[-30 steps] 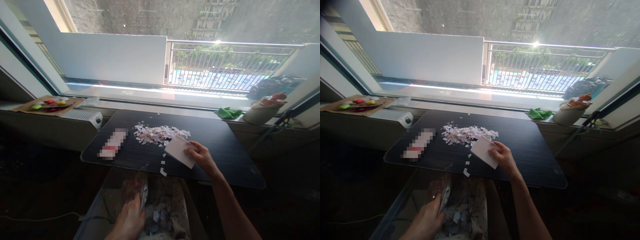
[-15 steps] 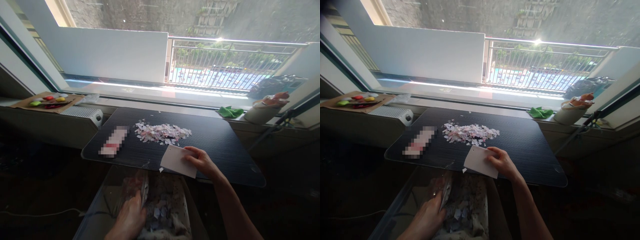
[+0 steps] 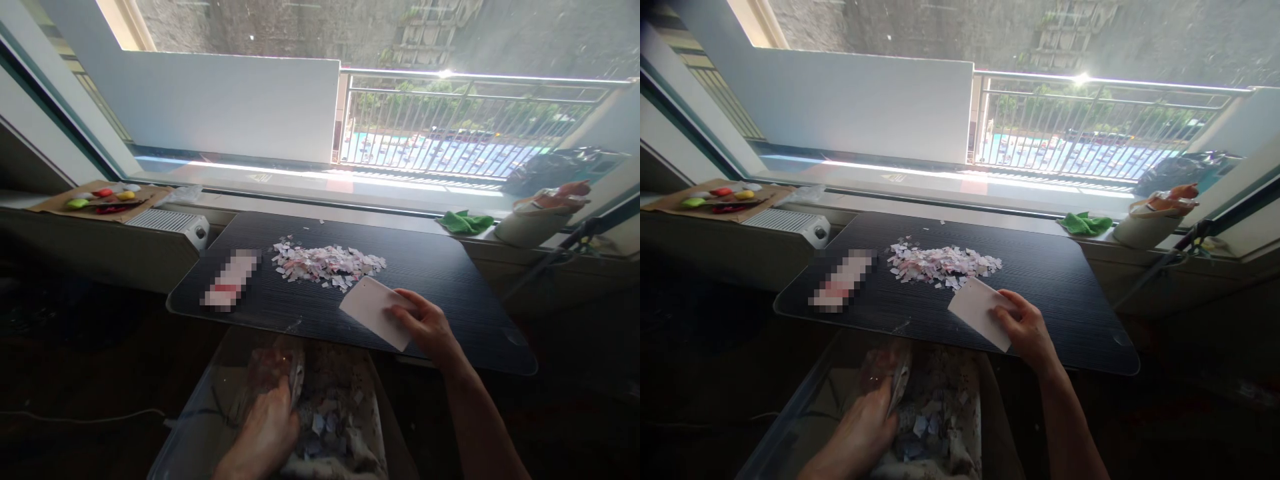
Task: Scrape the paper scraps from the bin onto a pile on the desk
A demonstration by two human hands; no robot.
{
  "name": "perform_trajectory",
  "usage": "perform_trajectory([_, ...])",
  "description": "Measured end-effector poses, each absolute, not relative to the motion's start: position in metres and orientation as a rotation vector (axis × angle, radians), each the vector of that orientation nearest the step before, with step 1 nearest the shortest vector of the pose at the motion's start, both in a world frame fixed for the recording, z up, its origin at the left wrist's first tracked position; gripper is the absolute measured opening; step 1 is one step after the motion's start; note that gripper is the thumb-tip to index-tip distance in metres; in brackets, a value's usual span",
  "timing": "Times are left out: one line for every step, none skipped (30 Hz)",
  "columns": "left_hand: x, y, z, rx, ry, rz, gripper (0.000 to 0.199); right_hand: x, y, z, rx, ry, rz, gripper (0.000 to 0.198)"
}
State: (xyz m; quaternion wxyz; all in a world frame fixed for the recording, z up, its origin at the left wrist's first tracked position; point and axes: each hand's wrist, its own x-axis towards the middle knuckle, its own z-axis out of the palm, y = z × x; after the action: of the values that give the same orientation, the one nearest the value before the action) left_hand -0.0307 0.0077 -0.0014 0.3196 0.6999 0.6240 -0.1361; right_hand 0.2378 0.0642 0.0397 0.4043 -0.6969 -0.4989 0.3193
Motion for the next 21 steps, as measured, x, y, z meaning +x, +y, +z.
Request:
perform_trajectory([-0.027, 0.008, -0.002, 1.865, 1.635, -0.369, 0.040, 0.241, 0.064, 0.040, -1.789, -1.235, 0.708, 0.046])
perform_trajectory([-0.023, 0.008, -0.003, 1.895, 1.621, -0.377, 0.041, 0.243, 0.065, 0.040, -1.815, -1.222, 0.618, 0.046])
perform_trajectory([-0.019, 0.008, -0.004, 1.927, 1.603, -0.381, 0.042, 0.244, 0.065, 0.040, -1.833, -1.218, 0.544, 0.045])
perform_trajectory([-0.015, 0.008, -0.005, 1.955, 1.583, -0.383, 0.041, 0.244, 0.066, 0.041, -1.843, -1.225, 0.493, 0.044])
perform_trajectory([-0.010, 0.008, -0.005, 1.975, 1.564, -0.382, 0.041, 0.244, 0.068, 0.041, -1.847, -1.239, 0.463, 0.043])
perform_trajectory([-0.006, 0.008, -0.005, 1.977, 1.553, -0.390, 0.041, 0.243, 0.069, 0.041, -1.847, -1.260, 0.449, 0.042])
perform_trajectory([-0.003, 0.008, -0.004, 1.970, 1.545, -0.401, 0.041, 0.241, 0.071, 0.041, -1.842, -1.285, 0.444, 0.042])
perform_trajectory([-0.001, 0.009, -0.003, 1.955, 1.540, -0.413, 0.040, 0.238, 0.074, 0.040, -1.833, -1.310, 0.443, 0.041])
perform_trajectory([0.000, 0.009, -0.001, 1.941, 1.538, -0.423, 0.038, 0.236, 0.077, 0.039, -1.823, -1.331, 0.443, 0.040])
perform_trajectory([0.001, 0.009, 0.000, 1.932, 1.537, -0.428, 0.037, 0.233, 0.080, 0.038, -1.812, -1.346, 0.442, 0.040])
perform_trajectory([0.000, 0.010, 0.001, 1.930, 1.538, -0.428, 0.036, 0.230, 0.083, 0.037, -1.805, -1.351, 0.442, 0.040])
perform_trajectory([0.000, 0.010, 0.002, 1.935, 1.542, -0.424, 0.034, 0.228, 0.086, 0.036, -1.802, -1.350, 0.449, 0.041])
perform_trajectory([-0.001, 0.010, 0.003, 1.940, 1.547, -0.421, 0.034, 0.225, 0.088, 0.035, -1.800, -1.348, 0.467, 0.041])
perform_trajectory([-0.002, 0.010, 0.003, 1.940, 1.554, -0.420, 0.034, 0.224, 0.089, 0.035, -1.797, -1.349, 0.499, 0.041])
perform_trajectory([-0.003, 0.010, 0.002, 1.937, 1.556, -0.418, 0.033, 0.222, 0.090, 0.035, -1.791, -1.352, 0.540, 0.041])
perform_trajectory([-0.003, 0.010, 0.002, 1.933, 1.553, -0.415, 0.033, 0.221, 0.090, 0.036, -1.784, -1.355, 0.576, 0.041])
perform_trajectory([-0.004, 0.010, 0.000, 1.936, 1.549, -0.408, 0.033, 0.221, 0.089, 0.038, -1.780, -1.357, 0.599, 0.041])
perform_trajectory([-0.004, 0.009, -0.001, 1.943, 1.547, -0.399, 0.034, 0.221, 0.088, 0.039, -1.784, -1.353, 0.603, 0.040])
perform_trajectory([-0.004, 0.009, -0.003, 1.954, 1.545, -0.388, 0.034, 0.222, 0.088, 0.041, -1.797, -1.342, 0.588, 0.040])
perform_trajectory([-0.004, 0.009, -0.004, 1.962, 1.547, -0.381, 0.035, 0.223, 0.087, 0.042, -1.811, -1.330, 0.566, 0.040])
perform_trajectory([-0.004, 0.009, -0.006, 1.966, 1.549, -0.376, 0.036, 0.224, 0.086, 0.043, -1.822, -1.323, 0.547, 0.040])
